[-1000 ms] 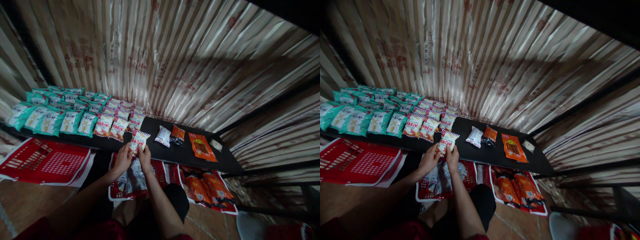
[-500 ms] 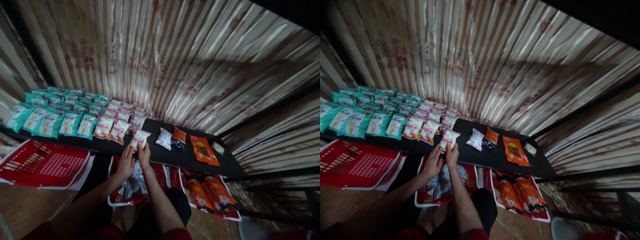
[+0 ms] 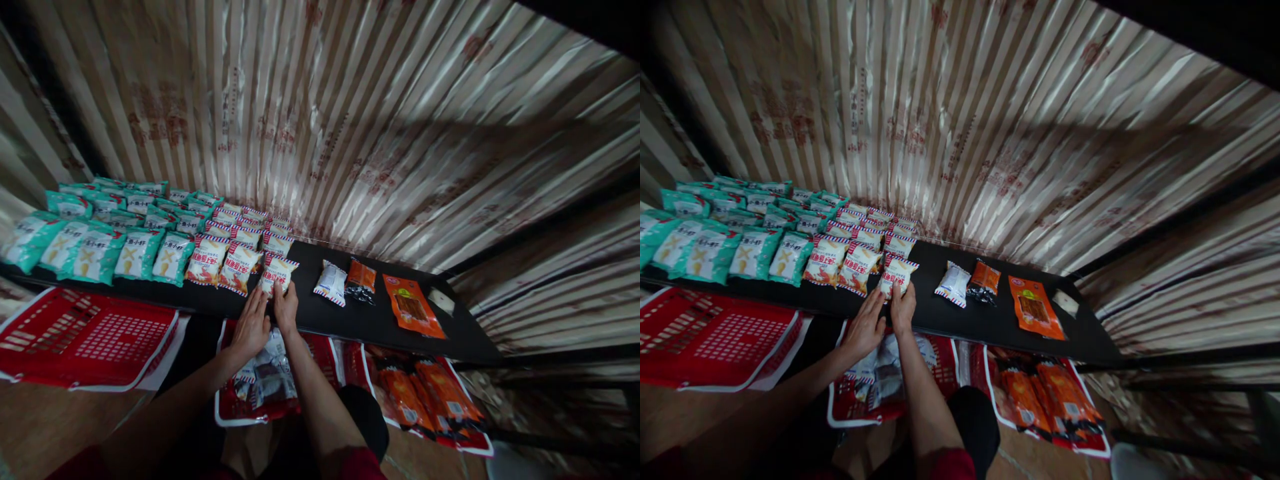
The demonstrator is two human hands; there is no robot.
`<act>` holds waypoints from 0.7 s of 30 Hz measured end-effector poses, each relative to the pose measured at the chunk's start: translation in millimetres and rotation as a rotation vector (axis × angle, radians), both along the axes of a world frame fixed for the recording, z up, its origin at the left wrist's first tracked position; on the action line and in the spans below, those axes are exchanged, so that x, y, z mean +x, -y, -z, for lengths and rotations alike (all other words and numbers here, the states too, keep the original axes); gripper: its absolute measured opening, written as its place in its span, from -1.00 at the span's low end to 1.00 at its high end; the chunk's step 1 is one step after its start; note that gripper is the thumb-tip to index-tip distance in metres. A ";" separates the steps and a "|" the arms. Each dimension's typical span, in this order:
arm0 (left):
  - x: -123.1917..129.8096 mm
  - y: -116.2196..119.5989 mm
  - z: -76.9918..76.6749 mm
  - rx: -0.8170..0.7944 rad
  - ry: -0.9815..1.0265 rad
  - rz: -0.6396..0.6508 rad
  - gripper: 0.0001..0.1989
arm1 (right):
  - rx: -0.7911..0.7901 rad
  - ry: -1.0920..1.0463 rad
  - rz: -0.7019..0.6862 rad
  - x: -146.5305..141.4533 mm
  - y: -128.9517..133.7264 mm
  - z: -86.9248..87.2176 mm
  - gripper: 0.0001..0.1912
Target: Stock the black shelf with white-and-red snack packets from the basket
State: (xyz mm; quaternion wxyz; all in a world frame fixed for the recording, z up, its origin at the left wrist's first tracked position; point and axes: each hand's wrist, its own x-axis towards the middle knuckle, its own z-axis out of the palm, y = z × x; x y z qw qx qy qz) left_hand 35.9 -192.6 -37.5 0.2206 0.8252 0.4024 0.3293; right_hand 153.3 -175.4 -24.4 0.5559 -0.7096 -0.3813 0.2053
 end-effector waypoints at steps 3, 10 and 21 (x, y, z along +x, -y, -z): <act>1.6 -2.7 -0.7 0.001 0.003 -0.016 -0.43 | -0.004 -0.016 0.000 -0.2 -4.7 0.6 -0.52; 3.3 -7.3 -2.1 -0.002 0.009 -0.033 -0.41 | 0.030 -0.015 0.029 -0.1 -14.1 4.7 -0.41; 3.1 -12.0 -1.8 0.012 0.020 -0.027 -0.40 | 0.043 -0.002 -0.008 2.0 -24.0 9.8 -0.38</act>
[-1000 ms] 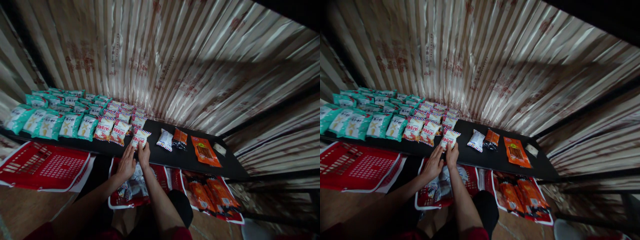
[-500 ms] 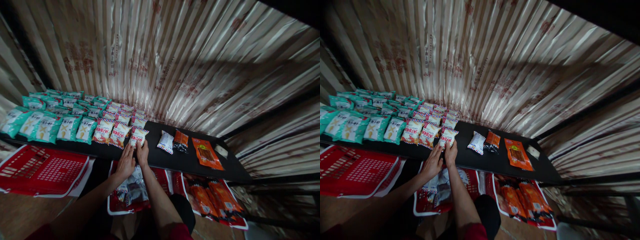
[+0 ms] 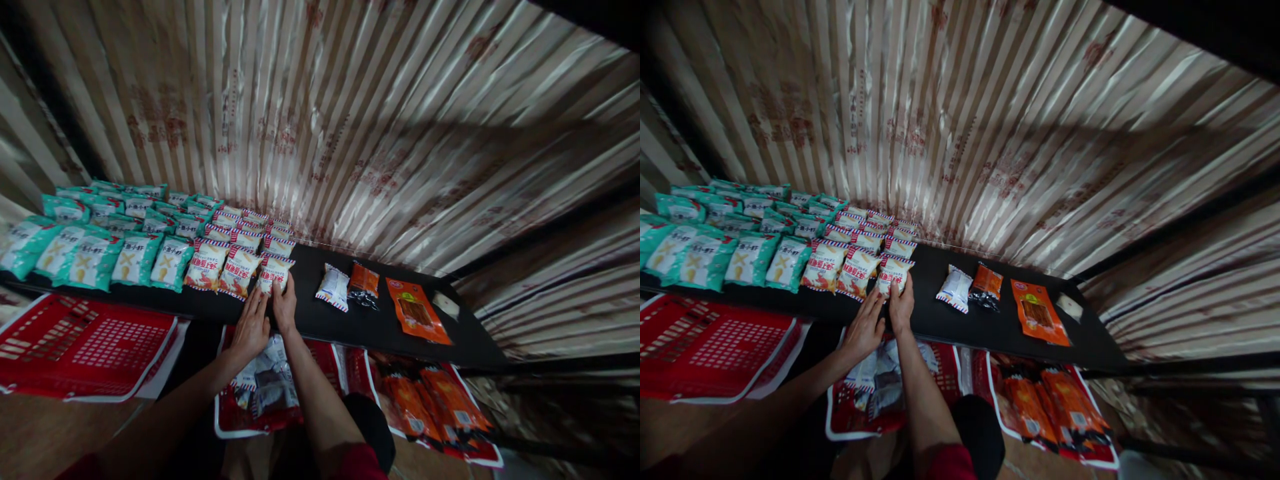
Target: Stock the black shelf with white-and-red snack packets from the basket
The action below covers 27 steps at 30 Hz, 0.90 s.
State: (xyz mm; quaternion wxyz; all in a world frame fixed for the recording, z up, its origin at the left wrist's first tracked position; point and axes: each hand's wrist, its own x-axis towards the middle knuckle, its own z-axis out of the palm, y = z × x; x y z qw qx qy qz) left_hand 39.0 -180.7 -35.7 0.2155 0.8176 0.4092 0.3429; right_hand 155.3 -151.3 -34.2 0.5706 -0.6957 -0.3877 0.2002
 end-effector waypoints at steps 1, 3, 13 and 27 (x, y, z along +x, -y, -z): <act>-0.1 -0.1 0.0 0.002 -0.003 -0.001 -0.40 | 0.001 0.008 -0.001 0.2 -0.7 0.2 -0.38; -0.4 -0.5 0.2 0.006 -0.009 -0.001 -0.40 | 0.006 0.032 -0.004 0.2 -1.6 -0.6 -0.38; -3.6 0.6 1.4 0.015 -0.037 -0.002 -0.39 | -0.074 0.237 0.020 -3.3 0.3 -6.6 -0.38; -3.4 2.5 2.0 0.068 -0.118 -0.010 -0.42 | -0.085 0.378 0.016 -3.3 1.2 0.2 -0.39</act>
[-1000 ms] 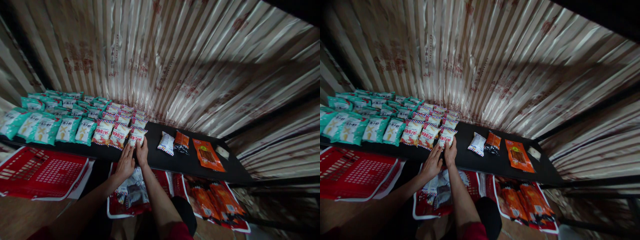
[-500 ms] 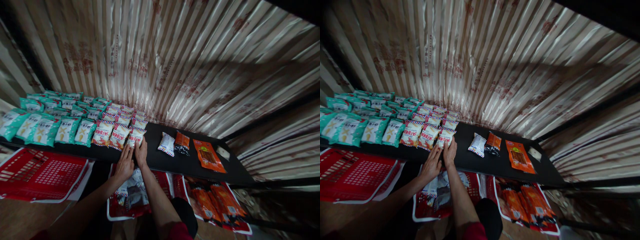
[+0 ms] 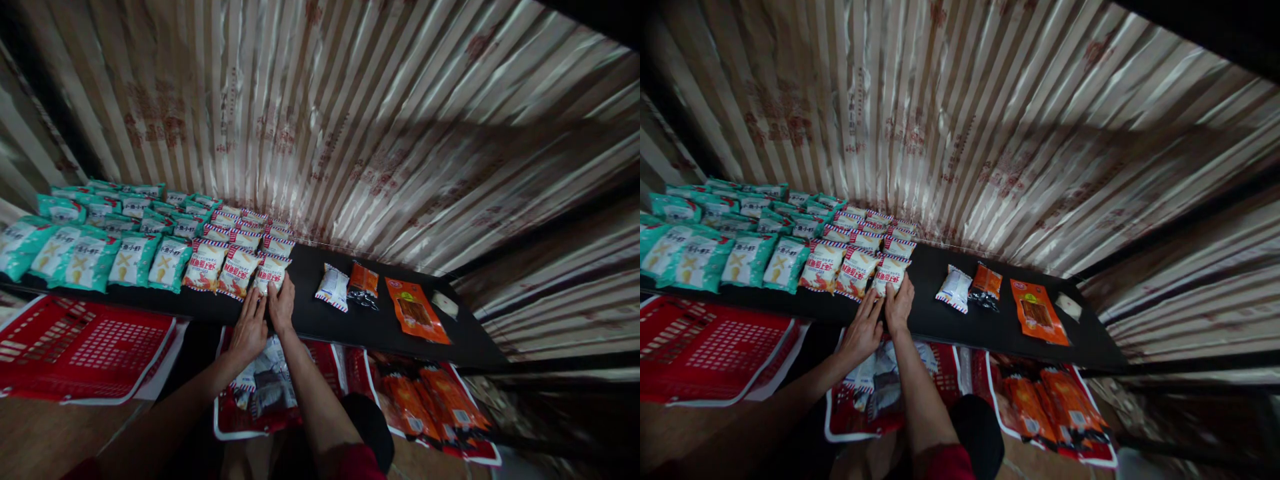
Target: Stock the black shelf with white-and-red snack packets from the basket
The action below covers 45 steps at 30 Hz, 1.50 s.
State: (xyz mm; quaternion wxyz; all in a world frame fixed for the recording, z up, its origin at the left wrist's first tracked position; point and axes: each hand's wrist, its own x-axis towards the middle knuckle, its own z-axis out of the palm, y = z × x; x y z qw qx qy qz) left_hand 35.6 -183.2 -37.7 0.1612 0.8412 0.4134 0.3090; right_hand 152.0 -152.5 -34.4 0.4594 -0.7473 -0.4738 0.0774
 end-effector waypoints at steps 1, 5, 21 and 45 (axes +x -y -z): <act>-0.5 1.1 -0.3 0.008 -0.007 -0.004 -0.43 | 0.001 0.009 0.008 -0.2 0.4 0.4 -0.38; -1.6 4.5 1.2 0.045 -0.022 0.007 -0.45 | 0.005 0.025 0.008 -1.1 2.7 0.4 -0.39; -3.8 17.8 13.6 0.099 -0.095 0.047 -0.53 | 0.046 0.100 0.002 -8.2 33.2 4.1 -0.47; -26.9 101.1 86.7 -0.012 -0.281 0.143 -0.46 | -0.167 0.132 -0.259 -28.6 149.0 64.0 -0.62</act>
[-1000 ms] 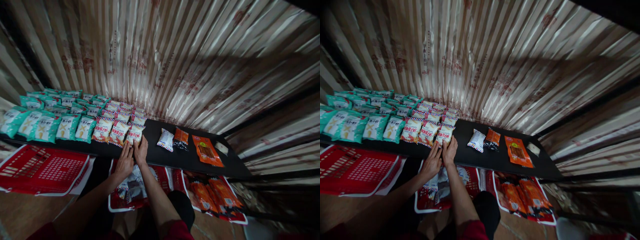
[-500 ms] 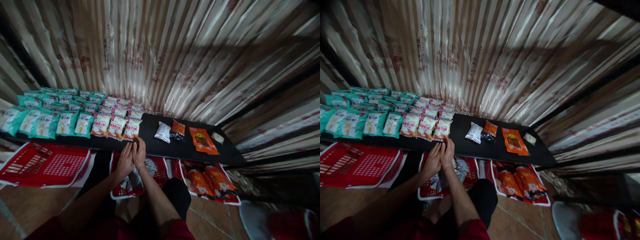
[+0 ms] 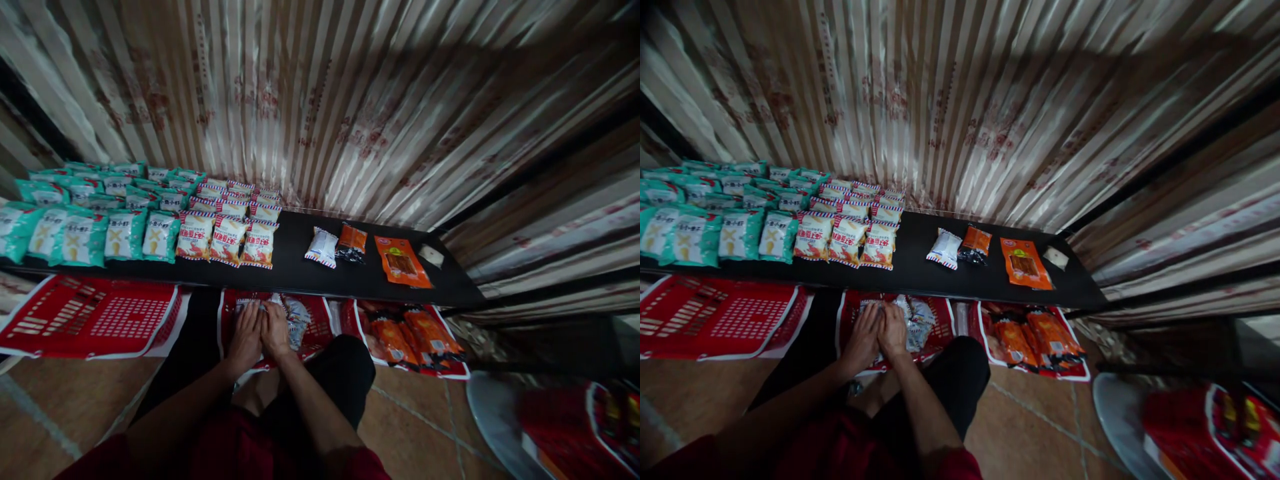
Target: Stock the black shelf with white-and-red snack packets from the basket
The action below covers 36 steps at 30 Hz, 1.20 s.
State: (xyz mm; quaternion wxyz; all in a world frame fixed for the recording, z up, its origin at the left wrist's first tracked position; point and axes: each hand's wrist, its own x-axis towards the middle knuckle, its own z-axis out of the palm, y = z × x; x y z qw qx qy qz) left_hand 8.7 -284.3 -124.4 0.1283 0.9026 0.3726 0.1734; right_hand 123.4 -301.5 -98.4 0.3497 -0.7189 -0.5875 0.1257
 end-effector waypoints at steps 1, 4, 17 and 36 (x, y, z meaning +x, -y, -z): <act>-2.8 1.5 5.2 -0.053 -0.043 -0.038 -0.45 | -0.094 -0.011 0.016 -3.1 2.4 6.9 -0.62; -9.6 1.1 16.2 -0.220 -0.173 -0.151 -0.47 | -0.369 -0.003 0.007 -11.9 7.3 26.3 -0.61; -9.7 -6.4 38.7 -0.538 -0.286 -0.191 -0.47 | -0.650 -0.158 0.009 -21.4 -0.4 55.1 -0.48; -8.1 -1.4 25.0 -0.444 -0.157 -0.208 -0.40 | -0.411 -0.971 0.431 -33.1 -11.7 69.0 -0.76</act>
